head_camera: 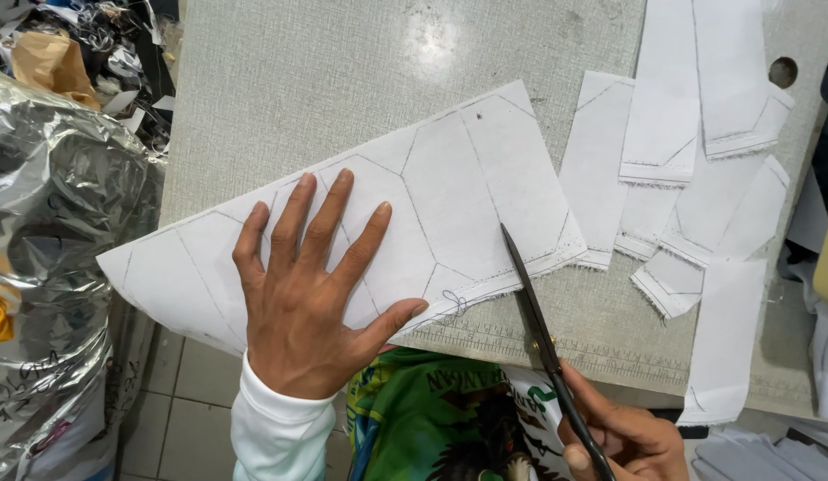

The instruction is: Cutting out paper patterns using scissors on a work table in a sewing factory.

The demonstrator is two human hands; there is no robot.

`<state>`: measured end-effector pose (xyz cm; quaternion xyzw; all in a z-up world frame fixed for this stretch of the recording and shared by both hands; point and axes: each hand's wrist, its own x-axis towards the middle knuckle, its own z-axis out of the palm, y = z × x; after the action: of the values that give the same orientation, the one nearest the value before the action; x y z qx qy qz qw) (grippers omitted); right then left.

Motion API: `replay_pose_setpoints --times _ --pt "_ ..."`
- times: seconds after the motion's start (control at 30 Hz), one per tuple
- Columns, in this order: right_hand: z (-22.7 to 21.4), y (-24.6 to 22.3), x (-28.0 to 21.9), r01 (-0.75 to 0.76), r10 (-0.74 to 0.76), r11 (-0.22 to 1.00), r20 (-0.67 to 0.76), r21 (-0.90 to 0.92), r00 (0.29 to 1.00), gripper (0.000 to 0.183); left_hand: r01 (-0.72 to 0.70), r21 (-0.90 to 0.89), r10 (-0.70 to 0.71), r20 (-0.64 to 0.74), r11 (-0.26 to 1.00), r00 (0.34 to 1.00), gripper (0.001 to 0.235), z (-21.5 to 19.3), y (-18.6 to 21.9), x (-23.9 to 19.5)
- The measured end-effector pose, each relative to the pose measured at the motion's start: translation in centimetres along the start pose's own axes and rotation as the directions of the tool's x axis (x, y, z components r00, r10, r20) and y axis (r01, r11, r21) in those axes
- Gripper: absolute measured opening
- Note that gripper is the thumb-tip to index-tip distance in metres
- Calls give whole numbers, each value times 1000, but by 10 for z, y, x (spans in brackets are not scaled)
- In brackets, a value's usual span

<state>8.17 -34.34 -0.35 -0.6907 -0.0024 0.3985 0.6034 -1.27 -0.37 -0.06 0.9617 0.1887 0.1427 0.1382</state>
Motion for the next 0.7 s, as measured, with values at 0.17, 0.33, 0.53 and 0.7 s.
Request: replay_pose_setpoints --times 0.17,0.33,0.53,0.7 --pt "2 -4 -1 -14 3 980 -57 -199 998 81 -4 5 4 -1 1000 1000 77 0 0 -1" --pt "-8 -1 -3 -48 48 999 10 12 999 84 -7 9 7 2 1000 1000 78 0 0 -1" --pt "13 -9 7 -78 83 996 -120 46 989 81 -11 6 11 4 1000 1000 78 -1 -1 -1" --pt "9 -9 13 -61 65 991 -23 116 998 82 -9 3 9 7 1000 1000 80 -2 -1 -1"
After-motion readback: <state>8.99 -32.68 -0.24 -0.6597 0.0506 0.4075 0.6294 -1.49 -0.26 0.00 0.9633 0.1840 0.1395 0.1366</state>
